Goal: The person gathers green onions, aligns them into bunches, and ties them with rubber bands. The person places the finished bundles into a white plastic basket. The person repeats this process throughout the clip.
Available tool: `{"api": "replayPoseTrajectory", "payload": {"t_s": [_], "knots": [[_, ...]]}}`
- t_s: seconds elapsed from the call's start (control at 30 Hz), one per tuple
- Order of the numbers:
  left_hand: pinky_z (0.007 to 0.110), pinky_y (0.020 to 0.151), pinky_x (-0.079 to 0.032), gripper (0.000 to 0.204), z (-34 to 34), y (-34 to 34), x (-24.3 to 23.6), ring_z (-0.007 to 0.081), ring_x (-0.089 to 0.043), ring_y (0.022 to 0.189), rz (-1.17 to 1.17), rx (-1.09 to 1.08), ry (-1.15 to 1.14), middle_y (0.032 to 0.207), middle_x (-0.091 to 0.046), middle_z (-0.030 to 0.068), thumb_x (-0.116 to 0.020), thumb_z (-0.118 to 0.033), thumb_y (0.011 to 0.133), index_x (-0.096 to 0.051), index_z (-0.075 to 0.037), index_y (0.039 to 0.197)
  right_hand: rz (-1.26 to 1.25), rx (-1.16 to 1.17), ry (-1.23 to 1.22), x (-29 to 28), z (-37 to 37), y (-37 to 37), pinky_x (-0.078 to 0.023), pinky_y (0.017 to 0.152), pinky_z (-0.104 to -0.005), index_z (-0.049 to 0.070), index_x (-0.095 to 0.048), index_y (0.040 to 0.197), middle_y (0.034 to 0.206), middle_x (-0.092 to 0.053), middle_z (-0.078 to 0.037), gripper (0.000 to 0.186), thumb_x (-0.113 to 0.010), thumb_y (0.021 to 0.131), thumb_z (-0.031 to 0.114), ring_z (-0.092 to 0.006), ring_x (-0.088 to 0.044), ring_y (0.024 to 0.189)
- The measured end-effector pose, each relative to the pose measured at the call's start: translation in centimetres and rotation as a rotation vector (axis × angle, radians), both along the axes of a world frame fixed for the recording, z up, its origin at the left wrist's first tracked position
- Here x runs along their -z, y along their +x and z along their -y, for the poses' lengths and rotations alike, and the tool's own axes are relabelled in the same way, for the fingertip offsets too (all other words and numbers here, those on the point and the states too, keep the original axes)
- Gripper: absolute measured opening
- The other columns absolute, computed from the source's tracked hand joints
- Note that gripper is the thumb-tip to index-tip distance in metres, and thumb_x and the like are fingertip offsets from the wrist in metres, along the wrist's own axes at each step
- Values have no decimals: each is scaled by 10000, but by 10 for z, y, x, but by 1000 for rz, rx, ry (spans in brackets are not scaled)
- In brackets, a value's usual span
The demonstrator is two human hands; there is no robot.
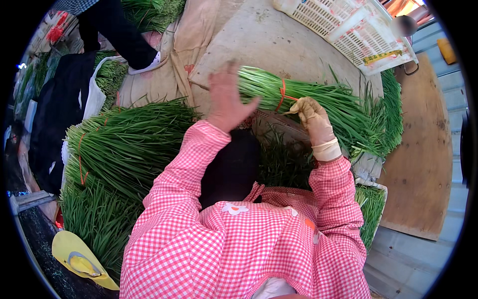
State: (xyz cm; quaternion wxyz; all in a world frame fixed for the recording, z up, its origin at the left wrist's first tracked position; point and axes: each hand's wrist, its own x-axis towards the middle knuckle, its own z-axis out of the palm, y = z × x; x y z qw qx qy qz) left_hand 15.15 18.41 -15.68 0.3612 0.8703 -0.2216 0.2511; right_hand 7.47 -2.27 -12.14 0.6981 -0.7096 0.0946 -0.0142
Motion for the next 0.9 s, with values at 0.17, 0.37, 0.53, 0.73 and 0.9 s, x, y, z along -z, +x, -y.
{"api": "replayPoseTrajectory", "payload": {"t_s": [0.17, 0.37, 0.53, 0.73, 0.9], "knots": [[335, 920, -403, 459, -38, 26, 46, 272, -534, 1036, -395, 80, -899, 1106, -545, 171, -644, -87, 739, -485, 10, 1158, -82, 81, 221, -1, -7, 3, -329, 512, -191, 73, -588, 800, 537, -339, 81, 258, -484, 918, 277, -33, -281, 462], [322, 894, -418, 421, -35, 8, 32, 243, -543, 1003, -242, 95, -694, 1072, -566, 133, -629, -52, 727, -508, -4, 1127, -59, 191, 221, 5, -3, 19, -354, 520, -199, 69, -587, 816, 536, -325, 78, 262, -497, 903, 299, -36, -278, 448], [431, 1012, -296, 757, 21, -3, -20, 346, -394, 1172, 69, 414, -51, 1234, -434, 196, -725, -266, 630, -388, -26, 1263, -76, 89, 157, 0, 6, 22, -353, 524, -212, 77, -579, 840, 577, -344, 69, 233, -491, 898, 285, -42, -292, 466], [451, 1050, -217, 1014, 56, 17, -12, 336, -340, 1222, -6, 462, 355, 1281, -377, 212, -781, -361, 548, -256, 38, 1317, -73, 34, 66, -18, 6, 7, -367, 563, -219, 79, -593, 878, 717, -484, 50, 204, -510, 897, 264, -46, -395, 580], [452, 1029, -241, 976, 58, 21, -8, 307, -391, 1165, -107, 448, 382, 1209, -431, 176, -795, -366, 529, -322, 30, 1285, 70, 92, 307, -12, -4, 25, -353, 549, -210, 82, -571, 905, 855, -556, 15, 160, -498, 898, 224, -58, -443, 615]]}}
